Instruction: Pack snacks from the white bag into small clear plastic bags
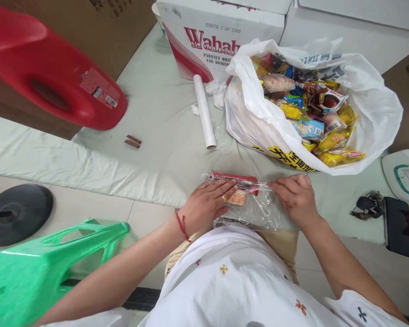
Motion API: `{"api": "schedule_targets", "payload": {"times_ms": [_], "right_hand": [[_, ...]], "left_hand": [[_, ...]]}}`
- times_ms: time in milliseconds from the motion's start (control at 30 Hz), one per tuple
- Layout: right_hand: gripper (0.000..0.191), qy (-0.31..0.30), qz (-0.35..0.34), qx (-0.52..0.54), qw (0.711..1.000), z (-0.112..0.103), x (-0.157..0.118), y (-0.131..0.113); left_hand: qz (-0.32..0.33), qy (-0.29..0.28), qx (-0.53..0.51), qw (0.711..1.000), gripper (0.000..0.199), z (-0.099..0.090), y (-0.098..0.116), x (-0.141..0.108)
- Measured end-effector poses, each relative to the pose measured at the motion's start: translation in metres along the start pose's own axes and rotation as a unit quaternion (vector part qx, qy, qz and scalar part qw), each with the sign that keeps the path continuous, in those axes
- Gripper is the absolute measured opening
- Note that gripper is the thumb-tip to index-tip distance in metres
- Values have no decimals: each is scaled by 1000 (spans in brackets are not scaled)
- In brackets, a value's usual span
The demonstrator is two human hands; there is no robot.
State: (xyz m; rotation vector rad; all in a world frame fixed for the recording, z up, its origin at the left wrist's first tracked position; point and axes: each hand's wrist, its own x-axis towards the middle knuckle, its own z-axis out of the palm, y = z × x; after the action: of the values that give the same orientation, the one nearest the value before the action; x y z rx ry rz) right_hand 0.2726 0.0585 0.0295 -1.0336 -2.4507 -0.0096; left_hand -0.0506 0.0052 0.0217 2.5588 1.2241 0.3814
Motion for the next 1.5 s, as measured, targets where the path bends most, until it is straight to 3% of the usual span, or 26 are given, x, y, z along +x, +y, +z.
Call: {"api": "schedule_targets", "payload": {"times_ms": [167, 267, 367, 433, 567, 667, 767, 867, 1000, 1100, 1200, 1367, 1500], "right_hand": [[45, -39, 13, 34, 999, 15, -36, 7], [45, 11, 65, 43, 997, 3, -45, -1], [45, 66, 82, 44, 993, -19, -51, -31], [41, 37, 37, 54, 997, -24, -55, -60], [36, -57, -46, 52, 996, -1, -57, -102], [34, -37, -41, 19, 998, 18, -55, -110], [31, -11, -48, 27, 998, 17, -52, -110], [29, -25, -34, 55, 998, 4, -45, -104], [33, -17, -10, 56, 998, -7, -21, -86], [31, -5, -49, 72, 996, -3, 5, -69], [26, -53, -90, 145, 984, 9, 27, -53], [21, -99, -59, 302, 946, 25, 39, -36], [18, -98, -43, 335, 936, 27, 37, -34]], "left_hand": [[6, -17, -42, 999, 72, -5, -3, -6], [22, -31, -66, 997, 82, -9, -7, -8], [31, -41, -75, 996, 83, -12, -10, -9], [38, -41, -77, 995, 81, -13, -11, -9], [60, -29, -77, 995, 72, -12, -12, -11], [70, -43, -55, 995, 69, -11, -14, -13], [70, -64, -38, 995, 74, -10, -16, -14], [73, -73, -40, 994, 78, -9, -19, -16], [79, -80, -48, 993, 79, -11, -19, -16], [86, -96, -54, 990, 80, -16, -16, -13], [101, -105, -73, 987, 86, -24, -15, -10], [117, -47, -109, 986, 90, -41, -30, -19], [95, 1, -57, 994, 70, -46, -50, -38]]}}
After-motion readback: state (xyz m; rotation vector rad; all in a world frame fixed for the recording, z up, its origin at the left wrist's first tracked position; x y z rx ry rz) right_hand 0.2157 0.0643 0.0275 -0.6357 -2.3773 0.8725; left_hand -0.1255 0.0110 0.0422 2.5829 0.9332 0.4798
